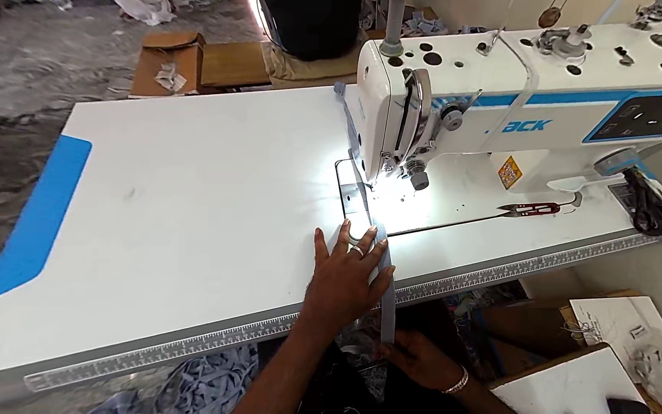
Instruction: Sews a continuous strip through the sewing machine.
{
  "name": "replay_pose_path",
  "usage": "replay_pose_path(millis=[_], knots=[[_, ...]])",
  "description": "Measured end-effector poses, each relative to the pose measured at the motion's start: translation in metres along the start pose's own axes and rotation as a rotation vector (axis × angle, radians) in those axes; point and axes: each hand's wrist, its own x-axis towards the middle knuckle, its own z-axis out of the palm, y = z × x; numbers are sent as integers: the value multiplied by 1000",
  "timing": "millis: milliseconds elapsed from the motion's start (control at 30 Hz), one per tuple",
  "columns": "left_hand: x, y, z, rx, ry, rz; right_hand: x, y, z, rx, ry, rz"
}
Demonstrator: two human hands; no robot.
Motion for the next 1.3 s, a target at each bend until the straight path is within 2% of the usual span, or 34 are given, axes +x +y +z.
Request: replay_pose_path(millis=[1300], knots=[[1,1,-1,-6,-2,-11,2,2,-2,-12,-52,-10]])
